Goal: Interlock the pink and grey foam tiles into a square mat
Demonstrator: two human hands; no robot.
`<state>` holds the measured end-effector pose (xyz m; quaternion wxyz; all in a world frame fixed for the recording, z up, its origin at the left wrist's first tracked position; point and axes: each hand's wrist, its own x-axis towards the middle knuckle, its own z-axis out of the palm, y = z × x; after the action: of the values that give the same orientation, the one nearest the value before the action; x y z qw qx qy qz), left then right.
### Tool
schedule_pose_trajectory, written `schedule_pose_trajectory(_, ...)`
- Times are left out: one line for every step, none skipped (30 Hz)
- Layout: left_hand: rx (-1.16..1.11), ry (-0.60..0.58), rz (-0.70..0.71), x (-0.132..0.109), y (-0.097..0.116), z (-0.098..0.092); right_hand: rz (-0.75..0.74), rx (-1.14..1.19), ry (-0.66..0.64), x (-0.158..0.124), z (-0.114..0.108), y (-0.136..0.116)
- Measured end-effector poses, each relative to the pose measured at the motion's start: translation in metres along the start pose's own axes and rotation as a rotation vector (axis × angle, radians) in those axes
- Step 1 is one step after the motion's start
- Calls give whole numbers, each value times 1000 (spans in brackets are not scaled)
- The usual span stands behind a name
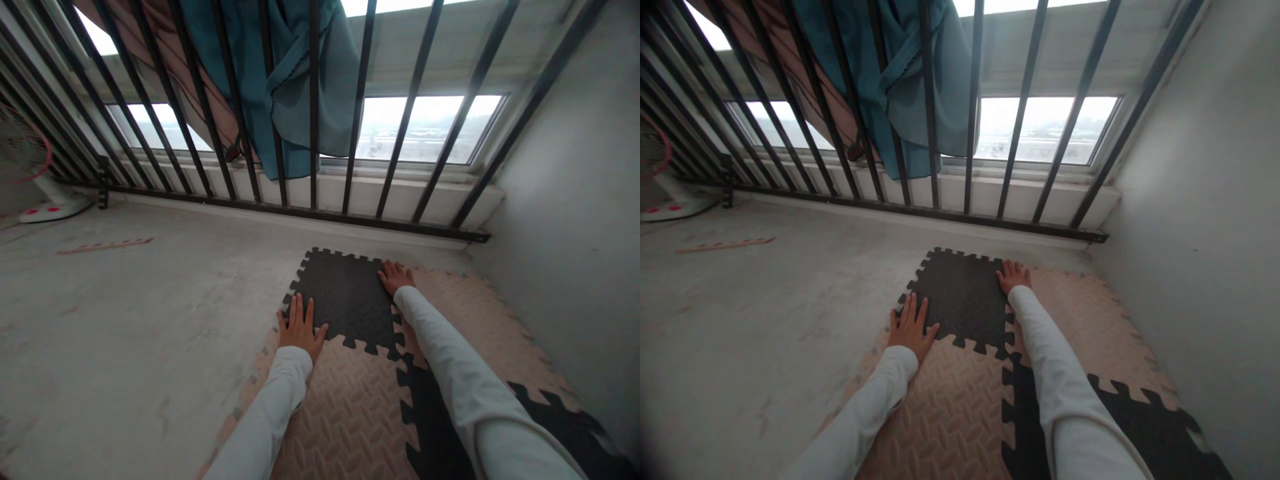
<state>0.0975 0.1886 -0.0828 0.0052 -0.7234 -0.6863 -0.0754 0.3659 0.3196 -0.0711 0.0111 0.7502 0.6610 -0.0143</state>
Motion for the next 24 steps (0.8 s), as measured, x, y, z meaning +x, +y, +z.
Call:
schedule_pose_trajectory(9,-10,-2,0,0,0,6,-9,-2,0,1,-1)
schedule_pose_trajectory(16,-20,-2,1,1,0,10,-17,-3,-1,2,-2)
schedule_pose_trajectory(21,-31,-2,1,1,0,11,-24,-3,-2,3,-3)
schedule_pose_trajectory(23,-39,-1,1,1,0,10,-29,-1,-5,3,-4)
schedule_pose_trajectory(22,-43,1,2,1,1,7,-29,0,-9,4,-5)
schedule_pose_trajectory(19,-43,5,2,1,1,5,-28,0,-14,5,-6)
schedule_pose_trajectory(15,-39,8,2,1,2,2,-27,-2,-21,6,-8)
schedule_pose_trajectory(11,-33,10,2,1,3,-3,-25,-9,-29,6,-10)
schedule_pose_trajectory(9,-28,13,2,1,3,-10,-25,-19,-39,6,-12)
schedule_pose_trajectory(8,-26,16,2,1,3,-15,-25,-32,-51,6,-15)
schedule_pose_trajectory(7,-26,16,3,1,3,-22,-27,-45,-64,5,-18)
schedule_pose_trajectory(7,-31,16,3,1,2,-31,-29,-59,-79,4,-21)
schedule_pose_trajectory(5,-36,17,3,1,1,-41,-31,-74,-95,3,-25)
schedule_pose_trajectory(2,-41,21,3,1,-1,-52,-31,-89,-113,2,-28)
schedule_pose_trajectory(-5,-47,29,2,2,-3,-64,-30,-107,-132,0,-31)
schedule_pose_trajectory(-14,-54,40,0,3,-5,-77,-26,-127,-151,-1,-34)
schedule_pose_trajectory(-25,-66,55,-3,4,-7,-93,-19,-144,-172,-3,-36)
schedule_pose_trajectory(-39,-83,73,-8,5,-8,-110,-10,-162,-192,-4,-38)
schedule_pose_trajectory(-53,-108,92,-15,8,-10,-126,1,-178,-212,-6,-41)
schedule_pose_trajectory(-66,-137,112,-23,11,-12,-142,12,-192,-232,-7,-43)
schedule_pose_trajectory(-76,-170,136,-33,14,-14,-154,24,-209,-252,-8,-45)
schedule_pose_trajectory(-84,-203,161,-44,18,-16,-164,35,-227,-271,-10,-48)
schedule_pose_trajectory(-88,-239,185,-57,23,-19,-171,47,-245,-289,-11,-51)
schedule_pose_trajectory(-90,-275,206,-70,27,-23,-181,61,-259,-307,-12,-53)
